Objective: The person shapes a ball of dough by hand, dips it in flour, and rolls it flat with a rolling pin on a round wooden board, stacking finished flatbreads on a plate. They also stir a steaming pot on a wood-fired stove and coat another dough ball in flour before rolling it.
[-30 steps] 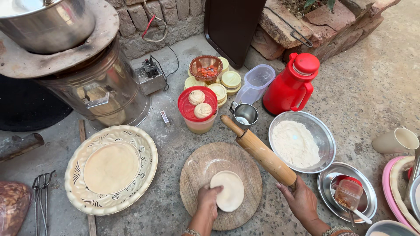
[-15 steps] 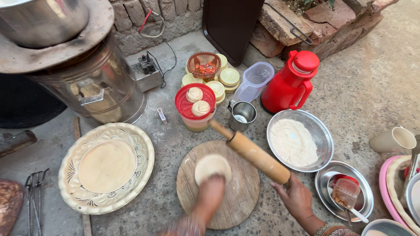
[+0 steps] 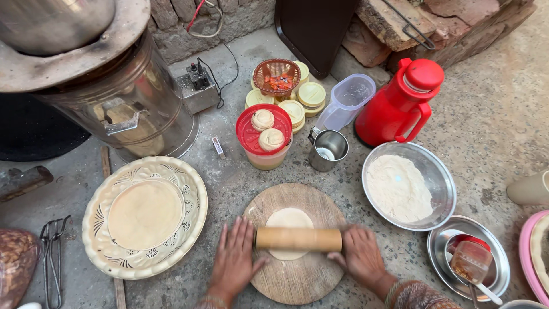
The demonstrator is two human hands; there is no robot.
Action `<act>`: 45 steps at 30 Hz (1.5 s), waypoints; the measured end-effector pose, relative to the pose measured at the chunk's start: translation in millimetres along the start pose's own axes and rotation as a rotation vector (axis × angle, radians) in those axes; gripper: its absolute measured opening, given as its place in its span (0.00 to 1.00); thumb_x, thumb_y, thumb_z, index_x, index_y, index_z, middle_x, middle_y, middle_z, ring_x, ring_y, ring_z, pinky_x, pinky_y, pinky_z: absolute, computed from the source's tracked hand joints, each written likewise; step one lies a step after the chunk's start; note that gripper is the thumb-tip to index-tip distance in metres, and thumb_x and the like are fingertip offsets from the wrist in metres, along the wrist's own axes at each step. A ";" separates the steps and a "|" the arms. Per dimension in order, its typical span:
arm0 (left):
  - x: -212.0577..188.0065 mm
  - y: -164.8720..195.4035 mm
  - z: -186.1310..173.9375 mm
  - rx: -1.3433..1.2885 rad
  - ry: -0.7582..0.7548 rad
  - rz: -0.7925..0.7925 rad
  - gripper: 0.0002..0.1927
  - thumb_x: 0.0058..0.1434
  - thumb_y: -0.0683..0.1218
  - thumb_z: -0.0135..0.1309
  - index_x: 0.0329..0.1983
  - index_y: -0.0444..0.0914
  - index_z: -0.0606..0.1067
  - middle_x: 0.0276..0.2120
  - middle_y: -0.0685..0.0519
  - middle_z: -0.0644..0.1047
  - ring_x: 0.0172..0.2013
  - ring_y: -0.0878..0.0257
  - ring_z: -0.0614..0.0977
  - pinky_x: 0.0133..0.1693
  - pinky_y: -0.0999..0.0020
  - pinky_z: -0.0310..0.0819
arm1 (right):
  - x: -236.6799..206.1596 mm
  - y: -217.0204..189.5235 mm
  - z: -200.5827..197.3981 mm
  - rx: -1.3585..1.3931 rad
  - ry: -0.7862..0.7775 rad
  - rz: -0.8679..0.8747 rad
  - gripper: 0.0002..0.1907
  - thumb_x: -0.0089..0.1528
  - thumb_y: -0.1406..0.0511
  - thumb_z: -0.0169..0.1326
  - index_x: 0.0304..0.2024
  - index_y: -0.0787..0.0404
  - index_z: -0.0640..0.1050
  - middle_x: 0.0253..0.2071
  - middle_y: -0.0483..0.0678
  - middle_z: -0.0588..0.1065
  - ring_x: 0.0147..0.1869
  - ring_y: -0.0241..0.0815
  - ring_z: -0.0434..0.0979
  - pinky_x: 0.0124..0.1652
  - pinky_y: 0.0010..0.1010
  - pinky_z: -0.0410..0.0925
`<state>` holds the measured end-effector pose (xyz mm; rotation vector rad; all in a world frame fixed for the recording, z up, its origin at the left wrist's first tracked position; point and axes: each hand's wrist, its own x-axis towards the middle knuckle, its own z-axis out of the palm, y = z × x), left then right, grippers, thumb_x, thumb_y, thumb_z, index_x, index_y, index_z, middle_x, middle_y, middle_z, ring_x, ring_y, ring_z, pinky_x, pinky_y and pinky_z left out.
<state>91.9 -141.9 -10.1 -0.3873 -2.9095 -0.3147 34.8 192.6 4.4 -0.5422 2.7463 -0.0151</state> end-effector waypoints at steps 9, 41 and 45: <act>21.4 -3.3 -2.0 -0.056 -0.152 -0.121 0.56 0.57 0.75 0.47 0.70 0.26 0.55 0.71 0.36 0.55 0.74 0.46 0.49 0.69 0.43 0.31 | 10.8 5.4 8.4 0.030 0.584 -0.318 0.56 0.58 0.36 0.48 0.67 0.78 0.57 0.67 0.69 0.63 0.74 0.63 0.59 0.70 0.57 0.46; 40.7 0.1 -40.4 -0.041 -0.435 -0.179 0.60 0.52 0.77 0.52 0.73 0.30 0.55 0.74 0.38 0.54 0.73 0.46 0.47 0.70 0.43 0.29 | 8.0 1.5 3.2 0.041 0.547 -0.323 0.56 0.59 0.38 0.49 0.70 0.75 0.50 0.69 0.69 0.60 0.74 0.64 0.58 0.69 0.59 0.44; -7.9 4.8 -32.8 -0.026 -0.650 -0.164 0.63 0.54 0.80 0.48 0.73 0.28 0.50 0.75 0.36 0.50 0.76 0.44 0.42 0.68 0.40 0.24 | -44.1 -14.0 41.4 0.121 0.448 -0.282 0.62 0.55 0.33 0.50 0.69 0.75 0.50 0.67 0.68 0.59 0.72 0.64 0.56 0.68 0.61 0.41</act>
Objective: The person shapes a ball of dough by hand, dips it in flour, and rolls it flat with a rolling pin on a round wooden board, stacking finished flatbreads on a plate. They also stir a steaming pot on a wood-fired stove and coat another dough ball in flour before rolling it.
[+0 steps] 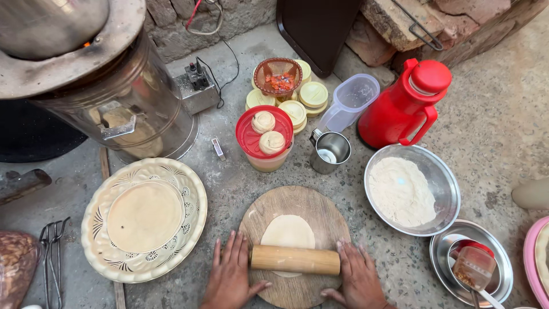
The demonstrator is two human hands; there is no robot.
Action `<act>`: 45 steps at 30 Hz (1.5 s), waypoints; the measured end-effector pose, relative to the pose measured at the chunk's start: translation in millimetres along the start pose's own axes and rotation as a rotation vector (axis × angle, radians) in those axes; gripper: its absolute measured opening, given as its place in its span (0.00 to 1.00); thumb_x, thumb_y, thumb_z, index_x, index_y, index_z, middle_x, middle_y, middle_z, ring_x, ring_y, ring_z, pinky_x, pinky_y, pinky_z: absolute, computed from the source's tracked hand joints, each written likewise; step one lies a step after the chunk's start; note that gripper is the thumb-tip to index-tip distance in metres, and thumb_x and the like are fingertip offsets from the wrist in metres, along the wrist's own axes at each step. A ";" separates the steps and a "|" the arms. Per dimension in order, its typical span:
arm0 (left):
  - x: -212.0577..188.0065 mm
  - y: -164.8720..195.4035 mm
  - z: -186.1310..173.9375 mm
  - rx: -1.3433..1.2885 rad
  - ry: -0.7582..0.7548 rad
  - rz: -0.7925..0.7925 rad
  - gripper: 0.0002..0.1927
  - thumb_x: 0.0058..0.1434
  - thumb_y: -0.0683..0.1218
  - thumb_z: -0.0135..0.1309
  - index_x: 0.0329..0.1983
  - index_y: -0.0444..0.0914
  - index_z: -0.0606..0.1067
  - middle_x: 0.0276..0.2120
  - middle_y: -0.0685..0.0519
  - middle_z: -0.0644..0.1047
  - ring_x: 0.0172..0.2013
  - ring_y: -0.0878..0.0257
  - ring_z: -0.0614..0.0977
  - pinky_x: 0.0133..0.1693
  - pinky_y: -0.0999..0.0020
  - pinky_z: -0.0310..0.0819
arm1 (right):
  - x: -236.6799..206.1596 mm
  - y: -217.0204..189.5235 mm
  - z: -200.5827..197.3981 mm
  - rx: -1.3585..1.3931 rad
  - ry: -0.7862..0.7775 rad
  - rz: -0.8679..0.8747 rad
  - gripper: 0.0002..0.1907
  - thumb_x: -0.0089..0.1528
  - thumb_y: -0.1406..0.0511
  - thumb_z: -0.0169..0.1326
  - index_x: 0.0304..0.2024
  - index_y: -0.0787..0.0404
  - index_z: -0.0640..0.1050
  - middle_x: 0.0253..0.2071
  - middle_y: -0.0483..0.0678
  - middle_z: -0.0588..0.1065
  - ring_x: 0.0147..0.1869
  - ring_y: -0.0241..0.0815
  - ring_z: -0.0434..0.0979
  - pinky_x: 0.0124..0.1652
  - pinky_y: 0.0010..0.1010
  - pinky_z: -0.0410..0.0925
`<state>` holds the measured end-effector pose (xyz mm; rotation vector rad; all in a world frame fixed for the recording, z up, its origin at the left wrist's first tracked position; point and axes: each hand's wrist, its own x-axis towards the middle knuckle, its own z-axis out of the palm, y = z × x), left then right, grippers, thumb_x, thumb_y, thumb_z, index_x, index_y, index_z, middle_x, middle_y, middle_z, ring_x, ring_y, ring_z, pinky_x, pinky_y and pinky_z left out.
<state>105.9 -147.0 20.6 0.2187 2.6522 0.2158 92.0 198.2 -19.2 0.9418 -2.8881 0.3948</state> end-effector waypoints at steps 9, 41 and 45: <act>73.0 -7.1 -47.8 -0.025 0.139 -0.096 0.58 0.55 0.80 0.46 0.70 0.30 0.57 0.72 0.39 0.55 0.75 0.47 0.47 0.72 0.43 0.30 | 99.9 50.4 -18.8 -0.098 -0.267 0.140 0.58 0.59 0.35 0.47 0.70 0.73 0.50 0.71 0.64 0.59 0.76 0.56 0.55 0.72 0.51 0.43; 81.0 60.3 -21.6 -1.321 0.082 -0.377 0.18 0.53 0.41 0.66 0.46 0.32 0.77 0.37 0.44 0.83 0.39 0.51 0.85 0.41 0.59 0.79 | 38.7 13.4 -75.8 0.290 -0.426 0.669 0.57 0.56 0.47 0.63 0.75 0.62 0.48 0.73 0.59 0.55 0.70 0.53 0.68 0.64 0.39 0.68; 75.8 82.8 -11.0 -1.982 -0.026 -0.391 0.21 0.54 0.36 0.61 0.51 0.26 0.76 0.39 0.41 0.83 0.39 0.49 0.85 0.41 0.57 0.81 | 52.8 30.3 -72.6 0.467 -0.139 0.488 0.50 0.56 0.49 0.67 0.71 0.64 0.60 0.70 0.59 0.63 0.73 0.55 0.63 0.68 0.46 0.59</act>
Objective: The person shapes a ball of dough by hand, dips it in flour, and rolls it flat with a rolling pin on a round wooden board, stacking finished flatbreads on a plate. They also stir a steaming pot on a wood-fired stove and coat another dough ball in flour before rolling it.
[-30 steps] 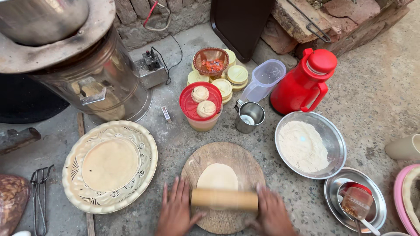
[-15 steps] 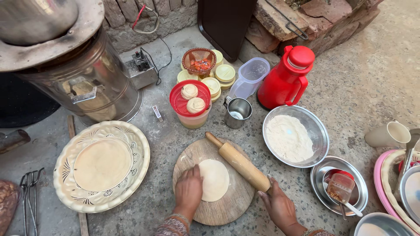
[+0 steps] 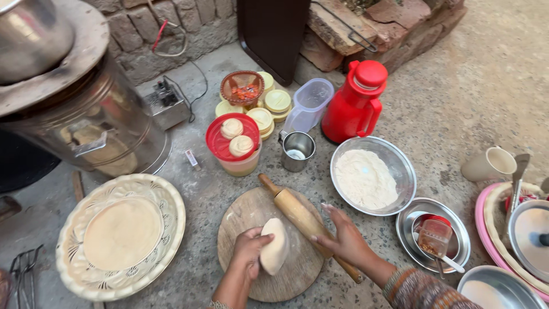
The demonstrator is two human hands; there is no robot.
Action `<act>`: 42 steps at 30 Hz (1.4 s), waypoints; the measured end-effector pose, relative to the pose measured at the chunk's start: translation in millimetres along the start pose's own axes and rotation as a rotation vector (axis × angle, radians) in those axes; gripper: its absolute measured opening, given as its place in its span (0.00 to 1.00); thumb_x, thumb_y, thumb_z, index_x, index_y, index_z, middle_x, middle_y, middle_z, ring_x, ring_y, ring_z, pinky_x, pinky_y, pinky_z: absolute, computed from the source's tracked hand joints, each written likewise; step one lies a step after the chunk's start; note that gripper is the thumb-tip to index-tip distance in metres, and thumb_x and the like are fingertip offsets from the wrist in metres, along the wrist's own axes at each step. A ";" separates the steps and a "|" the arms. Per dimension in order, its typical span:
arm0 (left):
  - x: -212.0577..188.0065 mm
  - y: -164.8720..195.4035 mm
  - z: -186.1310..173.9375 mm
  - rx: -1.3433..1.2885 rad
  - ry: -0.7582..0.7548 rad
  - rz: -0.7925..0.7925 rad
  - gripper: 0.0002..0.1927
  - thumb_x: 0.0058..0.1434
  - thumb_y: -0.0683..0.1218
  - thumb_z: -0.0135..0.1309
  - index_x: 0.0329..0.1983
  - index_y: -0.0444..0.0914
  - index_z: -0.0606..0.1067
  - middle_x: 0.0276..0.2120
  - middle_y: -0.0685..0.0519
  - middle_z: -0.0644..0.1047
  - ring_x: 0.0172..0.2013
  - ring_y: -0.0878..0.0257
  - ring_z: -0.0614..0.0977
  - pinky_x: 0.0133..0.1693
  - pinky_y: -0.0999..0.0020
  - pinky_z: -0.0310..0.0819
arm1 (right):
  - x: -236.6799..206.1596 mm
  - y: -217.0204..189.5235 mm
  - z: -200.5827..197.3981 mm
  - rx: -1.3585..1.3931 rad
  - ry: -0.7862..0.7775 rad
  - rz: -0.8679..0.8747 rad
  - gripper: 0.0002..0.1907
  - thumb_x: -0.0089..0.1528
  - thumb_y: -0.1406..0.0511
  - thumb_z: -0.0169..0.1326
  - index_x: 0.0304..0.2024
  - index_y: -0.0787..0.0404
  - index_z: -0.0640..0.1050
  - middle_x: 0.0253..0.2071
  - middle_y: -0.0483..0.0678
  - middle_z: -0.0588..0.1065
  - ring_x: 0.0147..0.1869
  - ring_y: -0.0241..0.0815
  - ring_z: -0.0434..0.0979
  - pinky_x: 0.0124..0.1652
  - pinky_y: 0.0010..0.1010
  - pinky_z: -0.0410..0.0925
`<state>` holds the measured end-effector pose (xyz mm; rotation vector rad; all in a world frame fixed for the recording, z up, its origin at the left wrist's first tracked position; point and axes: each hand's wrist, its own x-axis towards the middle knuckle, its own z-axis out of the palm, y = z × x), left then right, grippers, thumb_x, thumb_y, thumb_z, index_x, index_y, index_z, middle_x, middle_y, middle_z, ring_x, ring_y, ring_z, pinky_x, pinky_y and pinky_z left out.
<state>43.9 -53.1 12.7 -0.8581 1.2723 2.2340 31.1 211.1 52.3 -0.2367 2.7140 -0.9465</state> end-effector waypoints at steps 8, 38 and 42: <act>-1.5 17.4 105.3 -0.218 -0.364 0.064 0.23 0.60 0.38 0.59 0.58 0.26 0.70 0.48 0.40 0.80 0.47 0.54 0.83 0.51 0.59 0.80 | 24.8 39.2 -26.6 1.529 -0.288 0.161 0.36 0.63 0.56 0.60 0.66 0.70 0.68 0.58 0.59 0.76 0.60 0.49 0.77 0.58 0.44 0.71; 13.1 -7.5 104.8 0.128 -0.151 -0.058 0.20 0.64 0.45 0.54 0.59 0.35 0.73 0.50 0.45 0.81 0.51 0.56 0.84 0.51 0.63 0.81 | 129.3 88.2 -89.3 -0.298 0.054 0.111 0.29 0.57 0.60 0.62 0.60 0.57 0.74 0.63 0.57 0.72 0.64 0.55 0.74 0.63 0.40 0.66; 11.0 -2.4 100.5 0.100 -0.134 -0.050 0.20 0.64 0.47 0.53 0.58 0.35 0.74 0.49 0.45 0.81 0.50 0.56 0.84 0.50 0.64 0.79 | 132.3 85.6 -100.4 -0.227 0.370 0.467 0.21 0.61 0.60 0.61 0.56 0.53 0.80 0.54 0.57 0.80 0.57 0.56 0.80 0.57 0.45 0.71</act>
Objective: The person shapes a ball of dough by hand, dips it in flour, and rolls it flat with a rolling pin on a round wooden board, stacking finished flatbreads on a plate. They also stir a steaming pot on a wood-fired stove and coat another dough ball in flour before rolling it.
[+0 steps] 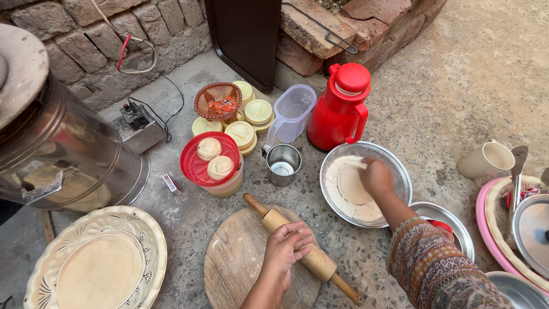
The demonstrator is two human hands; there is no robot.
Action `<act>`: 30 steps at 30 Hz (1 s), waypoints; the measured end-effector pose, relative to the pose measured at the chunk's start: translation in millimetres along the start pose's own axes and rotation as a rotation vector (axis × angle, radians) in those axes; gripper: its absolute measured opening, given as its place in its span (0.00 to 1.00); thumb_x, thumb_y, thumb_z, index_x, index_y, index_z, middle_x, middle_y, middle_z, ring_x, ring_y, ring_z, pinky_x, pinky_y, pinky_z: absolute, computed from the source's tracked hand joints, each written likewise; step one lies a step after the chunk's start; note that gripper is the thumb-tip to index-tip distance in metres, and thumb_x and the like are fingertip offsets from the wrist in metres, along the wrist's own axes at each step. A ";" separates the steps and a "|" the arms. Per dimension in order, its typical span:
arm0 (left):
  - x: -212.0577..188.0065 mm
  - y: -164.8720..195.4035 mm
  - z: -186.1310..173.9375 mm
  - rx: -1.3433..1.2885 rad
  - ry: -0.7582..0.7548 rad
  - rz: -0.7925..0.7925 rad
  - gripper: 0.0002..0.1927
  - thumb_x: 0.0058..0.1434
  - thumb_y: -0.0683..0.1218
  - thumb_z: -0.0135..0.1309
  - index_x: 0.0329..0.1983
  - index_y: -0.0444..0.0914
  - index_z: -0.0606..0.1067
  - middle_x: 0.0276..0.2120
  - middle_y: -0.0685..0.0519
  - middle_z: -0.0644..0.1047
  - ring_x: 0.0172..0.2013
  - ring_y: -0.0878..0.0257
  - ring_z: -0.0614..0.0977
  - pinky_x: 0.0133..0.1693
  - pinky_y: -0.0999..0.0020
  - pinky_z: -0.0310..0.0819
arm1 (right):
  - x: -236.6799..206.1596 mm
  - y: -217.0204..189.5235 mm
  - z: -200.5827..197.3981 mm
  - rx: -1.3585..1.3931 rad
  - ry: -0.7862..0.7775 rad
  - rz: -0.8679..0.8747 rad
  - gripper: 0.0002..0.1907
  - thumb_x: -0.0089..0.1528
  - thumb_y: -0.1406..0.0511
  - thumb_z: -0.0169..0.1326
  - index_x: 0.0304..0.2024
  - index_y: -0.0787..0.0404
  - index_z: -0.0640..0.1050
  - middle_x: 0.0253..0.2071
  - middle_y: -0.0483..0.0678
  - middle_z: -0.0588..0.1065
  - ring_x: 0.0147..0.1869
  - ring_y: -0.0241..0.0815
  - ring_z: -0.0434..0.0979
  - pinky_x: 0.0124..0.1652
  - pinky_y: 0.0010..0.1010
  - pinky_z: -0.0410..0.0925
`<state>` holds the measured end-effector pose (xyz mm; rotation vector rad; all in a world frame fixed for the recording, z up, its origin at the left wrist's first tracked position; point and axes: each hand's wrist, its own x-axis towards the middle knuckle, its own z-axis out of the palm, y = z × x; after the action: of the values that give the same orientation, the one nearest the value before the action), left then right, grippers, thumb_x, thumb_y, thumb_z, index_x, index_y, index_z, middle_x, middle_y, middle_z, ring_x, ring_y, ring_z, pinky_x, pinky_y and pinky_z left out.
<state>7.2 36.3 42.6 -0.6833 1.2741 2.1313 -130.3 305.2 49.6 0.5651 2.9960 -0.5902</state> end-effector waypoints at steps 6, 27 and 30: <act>4.7 -2.7 5.2 -0.009 -0.044 0.038 0.20 0.63 0.46 0.54 0.57 0.35 0.73 0.48 0.46 0.82 0.48 0.57 0.84 0.50 0.62 0.79 | 3.0 3.3 -2.8 -0.174 -0.082 0.129 0.24 0.53 0.60 0.70 0.53 0.53 0.82 0.53 0.53 0.80 0.56 0.55 0.80 0.52 0.45 0.73; -7.5 5.9 9.0 -0.019 -0.004 -0.003 0.20 0.63 0.46 0.55 0.57 0.35 0.74 0.48 0.46 0.82 0.49 0.57 0.84 0.50 0.63 0.81 | -10.5 -4.0 13.8 -0.047 -0.386 -0.155 0.14 0.58 0.58 0.62 0.44 0.53 0.88 0.43 0.54 0.83 0.48 0.49 0.84 0.52 0.38 0.73; -6.4 5.6 1.5 -0.003 -0.003 0.021 0.20 0.64 0.47 0.55 0.57 0.34 0.75 0.47 0.46 0.82 0.48 0.57 0.84 0.49 0.63 0.80 | -5.8 6.4 7.3 0.043 -0.181 0.078 0.15 0.63 0.58 0.58 0.51 0.50 0.85 0.48 0.55 0.83 0.49 0.53 0.85 0.51 0.42 0.75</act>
<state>7.8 34.1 50.9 -0.6699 1.2825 2.1510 -122.8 306.0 41.2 0.5927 2.7852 -0.6627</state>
